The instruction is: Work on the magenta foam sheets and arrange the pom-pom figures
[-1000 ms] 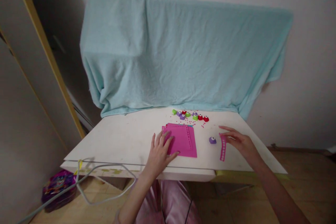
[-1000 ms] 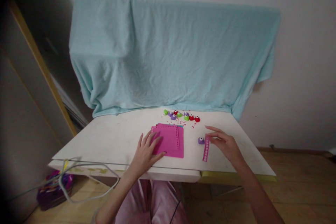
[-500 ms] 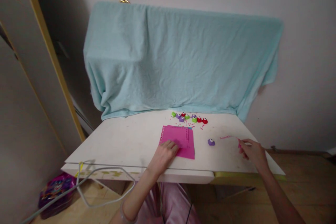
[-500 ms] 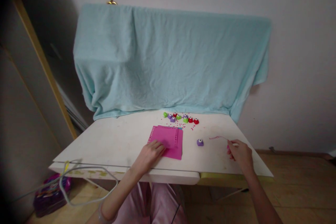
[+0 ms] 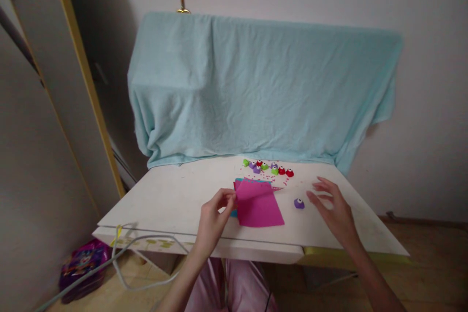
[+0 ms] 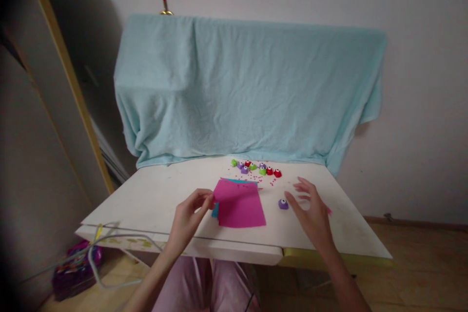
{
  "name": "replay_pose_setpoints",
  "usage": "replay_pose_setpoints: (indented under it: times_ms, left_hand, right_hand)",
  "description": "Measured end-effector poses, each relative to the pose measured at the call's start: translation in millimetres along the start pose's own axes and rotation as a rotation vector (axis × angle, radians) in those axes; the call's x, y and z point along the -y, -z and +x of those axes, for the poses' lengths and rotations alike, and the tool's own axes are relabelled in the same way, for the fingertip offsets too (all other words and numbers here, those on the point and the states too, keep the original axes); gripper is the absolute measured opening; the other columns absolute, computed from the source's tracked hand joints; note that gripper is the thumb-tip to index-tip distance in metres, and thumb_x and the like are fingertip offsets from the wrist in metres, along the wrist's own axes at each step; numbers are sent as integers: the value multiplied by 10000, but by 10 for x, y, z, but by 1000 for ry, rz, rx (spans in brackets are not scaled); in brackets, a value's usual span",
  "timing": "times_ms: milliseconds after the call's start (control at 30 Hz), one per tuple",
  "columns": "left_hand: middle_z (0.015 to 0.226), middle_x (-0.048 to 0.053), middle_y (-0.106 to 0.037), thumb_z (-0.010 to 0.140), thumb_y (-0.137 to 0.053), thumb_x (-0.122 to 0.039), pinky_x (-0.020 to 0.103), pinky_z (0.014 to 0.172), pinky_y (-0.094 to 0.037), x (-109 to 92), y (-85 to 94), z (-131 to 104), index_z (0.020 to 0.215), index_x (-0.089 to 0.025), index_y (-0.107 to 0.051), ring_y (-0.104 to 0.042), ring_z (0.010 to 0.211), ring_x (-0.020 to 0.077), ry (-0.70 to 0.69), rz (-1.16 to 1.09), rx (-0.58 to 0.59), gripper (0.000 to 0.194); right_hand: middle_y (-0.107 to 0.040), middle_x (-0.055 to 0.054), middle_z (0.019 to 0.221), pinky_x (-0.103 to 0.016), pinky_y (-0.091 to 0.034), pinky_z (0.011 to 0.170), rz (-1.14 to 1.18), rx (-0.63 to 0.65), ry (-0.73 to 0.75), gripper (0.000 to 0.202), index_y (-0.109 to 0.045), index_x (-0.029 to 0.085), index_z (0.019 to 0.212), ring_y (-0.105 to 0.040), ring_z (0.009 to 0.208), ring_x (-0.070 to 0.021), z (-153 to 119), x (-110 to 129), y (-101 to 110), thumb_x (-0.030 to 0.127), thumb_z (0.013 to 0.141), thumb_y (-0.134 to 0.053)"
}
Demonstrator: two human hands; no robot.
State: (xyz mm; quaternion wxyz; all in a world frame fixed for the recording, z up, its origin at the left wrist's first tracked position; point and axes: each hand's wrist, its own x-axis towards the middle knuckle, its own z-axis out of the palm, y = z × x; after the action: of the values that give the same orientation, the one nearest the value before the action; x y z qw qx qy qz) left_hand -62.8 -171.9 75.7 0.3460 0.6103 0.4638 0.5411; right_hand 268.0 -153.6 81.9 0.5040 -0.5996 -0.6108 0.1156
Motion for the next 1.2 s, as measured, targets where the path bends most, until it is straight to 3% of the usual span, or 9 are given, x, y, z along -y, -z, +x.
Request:
replay_pose_setpoints:
  times_ms: [100, 167, 267, 367, 467, 600, 733, 933, 1200]
  left_hand:
    - [817, 31, -672, 874, -573, -363, 224, 687, -505, -148, 43, 2, 963, -160, -629, -630, 730, 136, 30, -90, -69, 229]
    - [860, 41, -682, 854, -604, -368, 205, 662, -490, -240, 74, -3, 972, -162, -642, -617, 743, 133, 42, -86, -127, 241]
    - [848, 39, -677, 841, -627, -374, 178, 606, -448, -349, 124, -20, 970, -157, -648, -581, 705, 112, 81, -116, -139, 254]
    - [721, 13, -647, 830, -642, -396, 162, 514, -366, -397, 187, -51, 959, -144, -652, -492, 577, 76, 167, -169, -107, 284]
    - [713, 25, -651, 851, -597, -443, 178, 464, -301, -393, 263, -103, 956, -132, -667, -398, 500, 60, 251, -217, -66, 336]
    - [812, 75, -682, 859, -571, -466, 198, 461, -280, -368, 323, -176, 964, -117, -690, -370, 494, 59, 316, -255, 2, 384]
    - [719, 46, -647, 824, -629, -447, 193, 464, -236, -406, 294, -201, 982, -107, -701, -342, 494, 51, 342, -229, 71, 382]
    - [543, -36, -451, 807, -653, -401, 179, 480, -249, -518, 259, -217, 1015, -96, -702, -322, 519, 61, 342, -239, 123, 373]
    - [565, -31, -448, 816, -638, -409, 180, 509, -301, -518, 271, -279, 959, -107, -701, -364, 549, 78, 303, -159, 135, 340]
  right_hand:
    - [-445, -112, 1435, -454, -393, 1062, 293, 203, 35, 727, -395, 275, 1392, -447, 1294, -264, -26, 338, -363, 458, 766, -717]
    - [-404, -102, 1472, -461, -361, 1089, 469, 350, -24, 819, -354, 297, 1420, -394, 1344, -260, -12, 454, -586, 453, 727, -762]
    - [-533, -114, 1370, -443, -419, 1035, 697, 586, -117, 708, -504, 255, 1323, -518, 1239, -274, -11, 561, -813, 465, 706, -780]
    - [-704, -116, 1077, -421, -511, 886, 731, 752, -247, 463, -674, 161, 1095, -659, 984, -278, -81, 665, -886, 466, 753, -740]
    - [-733, -77, 885, -376, -540, 741, 691, 704, -338, 378, -719, 144, 953, -679, 802, -254, -159, 727, -851, 479, 777, -711]
    - [-717, -51, 779, -340, -532, 661, 636, 618, -339, 312, -723, 155, 847, -662, 729, -243, -185, 736, -749, 455, 762, -728]
    - [-711, -45, 768, -321, -522, 642, 621, 627, -322, 282, -719, 162, 817, -651, 693, -224, -193, 784, -655, 442, 787, -710]
    - [-720, -55, 769, -302, -510, 593, 572, 608, -321, 309, -726, 155, 820, -638, 650, -215, -231, 873, -554, 459, 764, -722]
    - [-724, -46, 774, -296, -507, 593, 540, 563, -315, 312, -731, 164, 778, -642, 672, -226, -214, 975, -461, 472, 727, -741]
